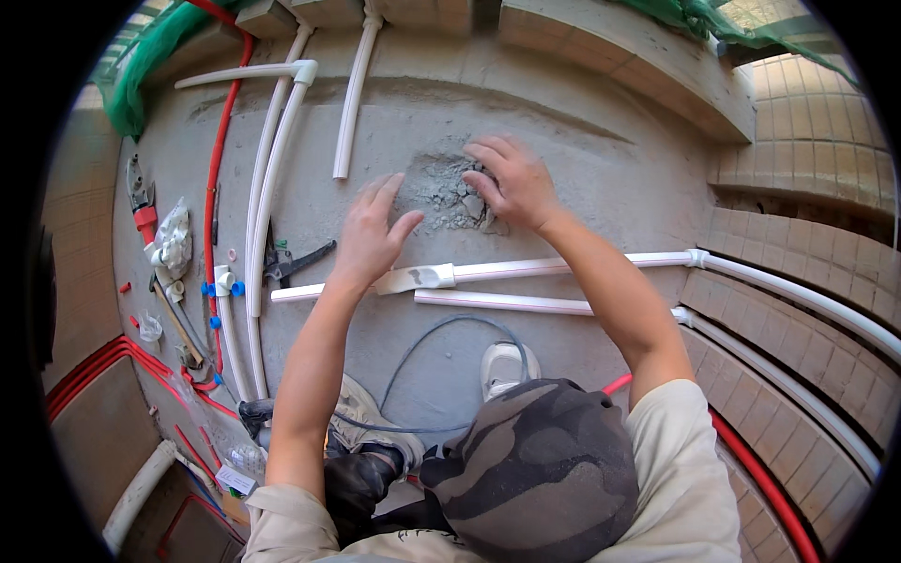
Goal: The person assembles white PVC pipes with elbow fittings on a tiled floor. They then use a power drill to bore holes into the floor to secure the pipes in place. Finally, the person cleans up the resulting debris by hand.
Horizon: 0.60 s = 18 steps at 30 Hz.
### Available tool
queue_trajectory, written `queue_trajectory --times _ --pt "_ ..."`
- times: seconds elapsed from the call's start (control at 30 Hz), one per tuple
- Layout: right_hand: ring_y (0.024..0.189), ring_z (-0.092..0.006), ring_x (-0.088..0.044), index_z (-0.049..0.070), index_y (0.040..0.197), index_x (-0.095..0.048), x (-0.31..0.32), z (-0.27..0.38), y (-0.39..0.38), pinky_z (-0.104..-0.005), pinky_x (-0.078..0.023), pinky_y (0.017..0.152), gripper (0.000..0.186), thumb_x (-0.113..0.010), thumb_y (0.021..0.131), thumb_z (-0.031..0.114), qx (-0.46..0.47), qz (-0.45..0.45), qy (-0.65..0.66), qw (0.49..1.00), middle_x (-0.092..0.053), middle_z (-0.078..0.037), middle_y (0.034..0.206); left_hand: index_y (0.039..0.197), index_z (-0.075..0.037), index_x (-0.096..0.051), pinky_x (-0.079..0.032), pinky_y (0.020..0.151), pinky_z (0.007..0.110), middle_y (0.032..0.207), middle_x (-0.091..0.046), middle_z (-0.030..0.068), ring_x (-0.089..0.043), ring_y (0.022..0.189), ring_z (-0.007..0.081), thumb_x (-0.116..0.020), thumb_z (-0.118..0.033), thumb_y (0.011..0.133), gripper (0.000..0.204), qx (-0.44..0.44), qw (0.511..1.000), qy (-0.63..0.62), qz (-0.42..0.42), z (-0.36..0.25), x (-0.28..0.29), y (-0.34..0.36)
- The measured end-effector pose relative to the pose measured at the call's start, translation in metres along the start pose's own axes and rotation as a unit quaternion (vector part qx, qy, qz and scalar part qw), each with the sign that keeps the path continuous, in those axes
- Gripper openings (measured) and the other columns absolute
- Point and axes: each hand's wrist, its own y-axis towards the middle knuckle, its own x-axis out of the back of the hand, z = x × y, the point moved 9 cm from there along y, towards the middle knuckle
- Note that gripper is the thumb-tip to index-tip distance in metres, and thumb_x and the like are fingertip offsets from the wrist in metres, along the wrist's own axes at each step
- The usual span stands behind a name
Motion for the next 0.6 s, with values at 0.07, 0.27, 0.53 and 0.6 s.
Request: queue_trajectory --times 0.07,0.27,0.53,0.6 --pt "0.133 -0.0392 -0.055 0.004 0.133 -0.064 0.008 -0.021 -0.002 -0.0486 -0.040 0.115 0.047 -0.070 0.095 0.031 -0.026 -0.049 -0.015 0.998 -0.062 -0.018 0.141 0.149 0.003 -0.047 -0.041 0.114 0.051 0.146 -0.053 0.0281 -0.048 0.137 0.0462 -0.073 -0.031 0.093 0.070 -0.021 0.999 0.000 -0.046 -0.012 -0.028 0.022" --pt "0.140 -0.0413 -0.049 0.002 0.141 -0.058 -0.026 -0.022 -0.006 -0.0467 -0.040 0.117 0.048 -0.064 0.099 0.023 0.017 0.021 -0.020 0.999 -0.054 -0.022 0.149 0.146 0.007 -0.046 -0.040 0.114 0.052 0.145 -0.051 0.0316 -0.048 0.137 0.0466 -0.064 -0.017 0.093 0.061 0.046 0.994 -0.083 -0.047 -0.028 -0.099 0.034" --pt "0.148 -0.0415 -0.041 0.001 0.148 -0.052 -0.047 -0.029 0.002 -0.0476 -0.031 0.123 0.050 -0.053 0.104 0.025 0.001 0.070 0.005 0.998 -0.049 -0.023 0.155 0.131 0.015 -0.054 -0.035 0.117 0.055 0.135 -0.057 0.0316 -0.052 0.131 0.0467 -0.062 -0.016 0.087 0.054 0.053 0.993 -0.004 -0.105 -0.027 -0.070 0.029" --pt "0.149 -0.0411 -0.041 -0.002 0.147 -0.053 -0.051 -0.013 0.000 -0.0485 -0.031 0.122 0.047 -0.048 0.108 0.023 0.019 0.065 0.014 0.998 -0.050 -0.023 0.155 0.122 0.013 -0.061 -0.035 0.116 0.055 0.127 -0.059 0.0300 -0.053 0.126 0.0461 -0.060 -0.018 0.087 0.047 0.018 0.978 0.078 -0.194 -0.031 -0.078 0.020"
